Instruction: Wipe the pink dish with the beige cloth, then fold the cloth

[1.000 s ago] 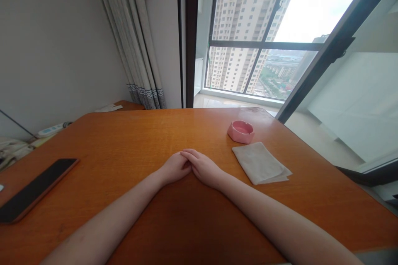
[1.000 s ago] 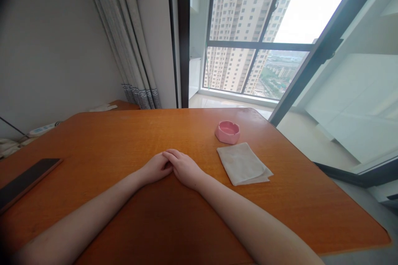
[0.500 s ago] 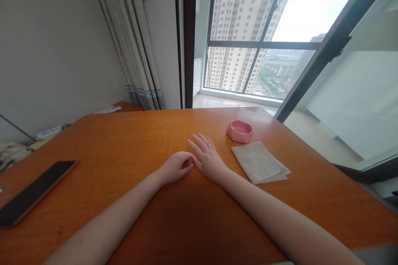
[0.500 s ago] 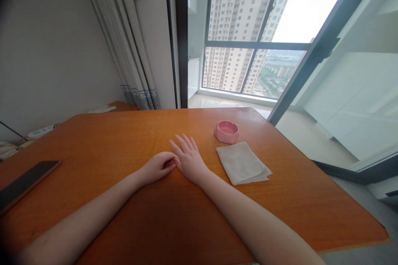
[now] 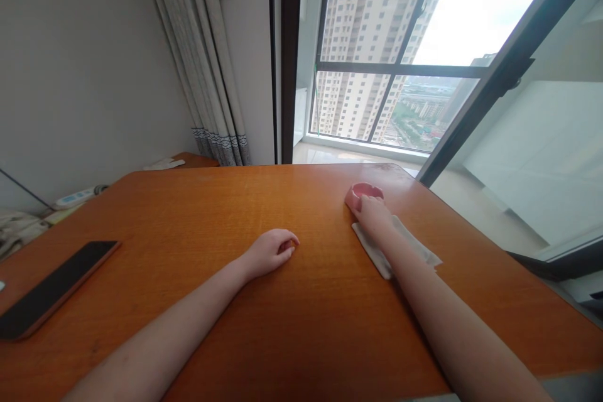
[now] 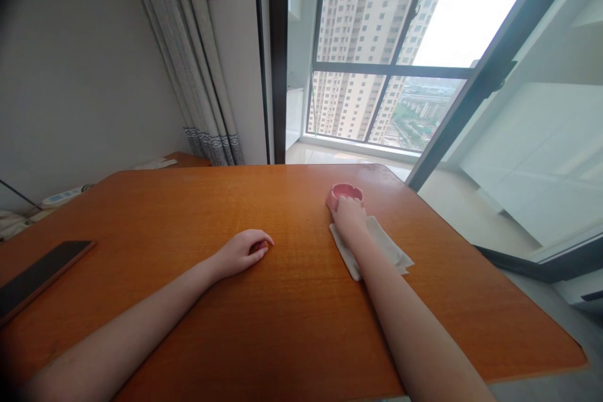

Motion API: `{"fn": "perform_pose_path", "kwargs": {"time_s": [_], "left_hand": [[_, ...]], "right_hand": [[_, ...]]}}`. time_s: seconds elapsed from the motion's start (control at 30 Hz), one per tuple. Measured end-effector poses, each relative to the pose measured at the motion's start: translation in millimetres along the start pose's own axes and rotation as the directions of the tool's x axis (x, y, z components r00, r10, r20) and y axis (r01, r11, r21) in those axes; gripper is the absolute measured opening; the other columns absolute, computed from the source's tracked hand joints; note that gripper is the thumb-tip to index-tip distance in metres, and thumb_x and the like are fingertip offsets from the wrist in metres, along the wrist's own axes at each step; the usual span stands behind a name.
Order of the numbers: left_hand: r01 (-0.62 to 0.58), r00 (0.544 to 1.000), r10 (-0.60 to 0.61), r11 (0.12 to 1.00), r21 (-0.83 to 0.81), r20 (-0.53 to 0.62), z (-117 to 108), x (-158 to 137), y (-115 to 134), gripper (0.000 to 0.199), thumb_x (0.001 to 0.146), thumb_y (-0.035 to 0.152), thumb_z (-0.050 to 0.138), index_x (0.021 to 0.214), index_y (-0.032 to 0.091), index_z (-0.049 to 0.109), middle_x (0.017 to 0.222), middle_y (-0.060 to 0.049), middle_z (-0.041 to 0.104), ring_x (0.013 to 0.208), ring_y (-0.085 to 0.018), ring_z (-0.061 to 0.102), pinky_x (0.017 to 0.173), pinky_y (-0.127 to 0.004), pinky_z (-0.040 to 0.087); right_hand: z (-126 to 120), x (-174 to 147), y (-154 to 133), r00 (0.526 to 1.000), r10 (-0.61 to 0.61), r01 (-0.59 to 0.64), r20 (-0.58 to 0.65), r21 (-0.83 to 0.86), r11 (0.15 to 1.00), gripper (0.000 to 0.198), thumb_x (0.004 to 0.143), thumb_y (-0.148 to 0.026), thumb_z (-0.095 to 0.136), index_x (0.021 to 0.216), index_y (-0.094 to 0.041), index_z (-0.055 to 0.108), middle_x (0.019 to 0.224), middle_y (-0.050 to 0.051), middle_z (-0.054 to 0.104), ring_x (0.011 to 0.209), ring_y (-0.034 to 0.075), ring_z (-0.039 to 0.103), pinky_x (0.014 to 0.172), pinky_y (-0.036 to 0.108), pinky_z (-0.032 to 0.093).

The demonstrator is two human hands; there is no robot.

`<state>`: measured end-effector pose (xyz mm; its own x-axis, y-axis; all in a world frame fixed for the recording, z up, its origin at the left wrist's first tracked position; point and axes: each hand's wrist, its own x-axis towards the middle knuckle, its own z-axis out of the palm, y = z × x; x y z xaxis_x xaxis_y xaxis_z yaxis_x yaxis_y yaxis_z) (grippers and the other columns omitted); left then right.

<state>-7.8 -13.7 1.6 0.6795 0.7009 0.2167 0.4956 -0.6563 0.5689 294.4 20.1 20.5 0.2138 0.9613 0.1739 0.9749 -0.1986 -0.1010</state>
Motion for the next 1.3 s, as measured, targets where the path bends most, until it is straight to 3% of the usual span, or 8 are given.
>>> {"fn": "perform_pose_path", "kwargs": {"time_s": [0.23,0.43,0.53,0.6,0.8,0.93,1.13,1.3], "left_hand": [[-0.023,0.986,0.025,1.0,0.017,-0.162,0.1,-0.9,-5.8,0.03,0.083,0.019,0.044,0.111,0.02,0.055,0.113,-0.009,0.055,0.098,-0.018,0.055,0.083,-0.031,0.049],[-0.128,0.933,0.249,0.904,0.409,-0.26,-9.4,-0.6,-3.2,0.052,0.085,0.026,0.051,0.134,0.022,0.037,0.143,-0.012,0.035,0.136,-0.028,0.025,0.11,-0.052,0.024],[-0.222,0.932,0.335,0.827,0.516,-0.136,-16.8,-0.6,4.2,0.048,0.087,0.032,0.049,0.133,0.022,0.04,0.115,-0.01,0.058,0.117,-0.023,0.048,0.111,-0.055,0.018],[-0.218,0.944,0.314,0.82,0.529,-0.098,-19.8,-0.2,8.0,0.047,0.087,0.033,0.048,0.132,0.02,0.042,0.091,-0.005,0.062,0.094,-0.019,0.057,0.11,-0.053,0.021],[-0.187,0.966,0.247,0.866,0.464,-0.073,-32.3,-5.2,7.9,0.021,0.085,0.036,0.052,0.094,0.019,0.06,0.086,-0.003,0.061,0.085,-0.017,0.055,0.105,-0.044,0.033],[0.033,0.981,0.054,0.899,0.437,-0.185,-61.8,-21.9,-10.0,0.021,0.084,0.039,0.051,0.088,0.019,0.058,0.093,-0.006,0.062,0.088,-0.021,0.054,0.088,-0.038,0.044],[0.418,0.882,-0.205,0.756,0.504,-0.424,-105.6,-51.0,-73.5,0.029,0.08,0.045,0.052,0.085,0.017,0.06,0.096,-0.01,0.065,0.097,-0.029,0.055,0.09,-0.041,0.041],[0.536,0.824,-0.288,0.677,0.505,-0.488,-113.6,-61.5,-101.1,0.032,0.078,0.046,0.052,0.084,0.016,0.06,0.102,-0.013,0.065,0.104,-0.031,0.052,0.089,-0.041,0.042]], "right_hand": [[-3.0,-10.0,-33.3,0.933,-0.268,0.297,-0.239,0.093,0.95,0.011,0.083,-0.027,0.054,0.083,-0.017,0.054,0.091,0.01,0.059,0.09,0.024,0.05,0.08,0.033,0.04],[-2.3,-51.3,-91.2,0.637,-0.732,0.769,-0.241,0.14,0.624,0.012,0.083,-0.029,0.058,0.088,-0.018,0.056,0.094,0.007,0.06,0.09,0.022,0.051,0.089,0.038,0.042],[2.6,-61.7,-99.9,0.493,-0.827,0.87,-0.271,0.149,0.47,0.013,0.086,-0.026,0.055,0.096,-0.018,0.057,0.098,0.007,0.061,0.097,0.022,0.05,0.103,0.043,0.034],[4.9,-63.7,-99.4,0.471,-0.84,0.882,-0.271,0.18,0.436,0.013,0.085,-0.026,0.055,0.096,-0.018,0.057,0.097,0.006,0.061,0.098,0.022,0.051,0.104,0.045,0.033],[5.3,-66.0,-95.5,0.572,-0.767,0.806,-0.291,0.372,0.461,0.023,0.085,-0.031,0.056,0.104,-0.017,0.054,0.106,0.009,0.058,0.105,0.022,0.05,0.095,0.039,0.043],[8.8,-56.6,-85.5,0.69,-0.626,0.721,-0.363,0.415,0.554,0.039,0.088,-0.027,0.049,0.126,-0.018,0.042,0.131,0.012,0.045,0.126,0.021,0.037,0.106,0.04,0.034],[18.8,-39.1,-70.0,0.858,-0.48,0.513,-0.183,0.322,0.795,0.029,0.085,-0.021,0.047,0.113,-0.016,0.056,0.135,0.012,0.043,0.123,0.025,0.041,0.105,0.04,0.035],[15.9,-41.7,-71.6,0.893,-0.428,0.45,-0.141,0.275,0.849,0.026,0.086,-0.021,0.045,0.108,-0.015,0.058,0.132,0.011,0.046,0.119,0.023,0.045,0.102,0.034,0.036]]}}
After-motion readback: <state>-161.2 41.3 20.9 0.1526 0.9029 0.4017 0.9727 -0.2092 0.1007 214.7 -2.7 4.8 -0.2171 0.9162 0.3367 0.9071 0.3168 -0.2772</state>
